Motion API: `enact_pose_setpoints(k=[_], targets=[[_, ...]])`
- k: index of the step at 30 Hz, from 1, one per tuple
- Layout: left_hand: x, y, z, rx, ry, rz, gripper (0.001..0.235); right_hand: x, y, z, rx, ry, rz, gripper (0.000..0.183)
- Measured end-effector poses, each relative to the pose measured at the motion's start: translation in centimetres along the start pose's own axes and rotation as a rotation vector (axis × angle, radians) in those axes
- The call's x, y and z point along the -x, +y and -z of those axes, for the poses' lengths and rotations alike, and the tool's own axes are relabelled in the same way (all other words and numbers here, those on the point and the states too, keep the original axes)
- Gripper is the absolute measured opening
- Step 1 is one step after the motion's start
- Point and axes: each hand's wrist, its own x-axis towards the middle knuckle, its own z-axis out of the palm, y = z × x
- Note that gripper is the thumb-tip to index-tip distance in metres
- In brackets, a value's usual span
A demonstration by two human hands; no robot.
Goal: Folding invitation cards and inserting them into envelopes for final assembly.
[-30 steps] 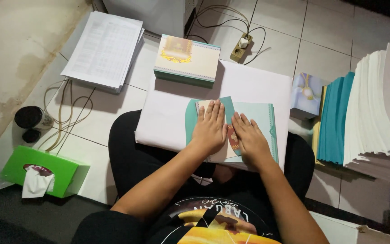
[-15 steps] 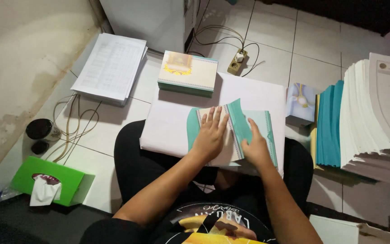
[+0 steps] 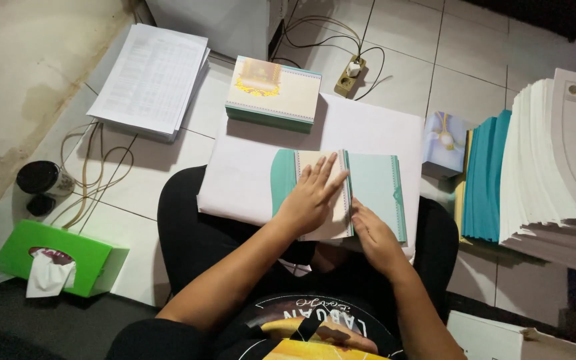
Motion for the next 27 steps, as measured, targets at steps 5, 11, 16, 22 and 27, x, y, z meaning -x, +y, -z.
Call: enact_pose_setpoints(k=[5, 11, 16, 22, 27], targets=[[-0.8, 0.5, 0.7, -0.093, -0.078, 0.135, 0.063, -4.2, 0.2, -1.0, 0.406, 0.008, 0.042, 0.058], [-1.1, 0.8, 0.7, -0.089, -0.175, 0.203, 0.059, -9.7, 1.4, -0.9, 0.547, 0.03, 0.092, 0.061], [-1.5, 0.4, 0.3, -0.101, -0.148, 0.23, 0.061, -4.9, 0.9, -1.6, 0.582, 0.015, 0.079, 0.066], [-1.4, 0.7, 0.5, -0.068, -0.237, 0.235, 0.064, -0.9, 0.3, -2.0, 0.604, -0.028, 0.049, 0.071], [0.1, 2.0, 0.5, -0.154, -0.374, 0.162, 0.07, -8.8, 2.9, -0.9, 0.533, -0.028, 0.067, 0.068]])
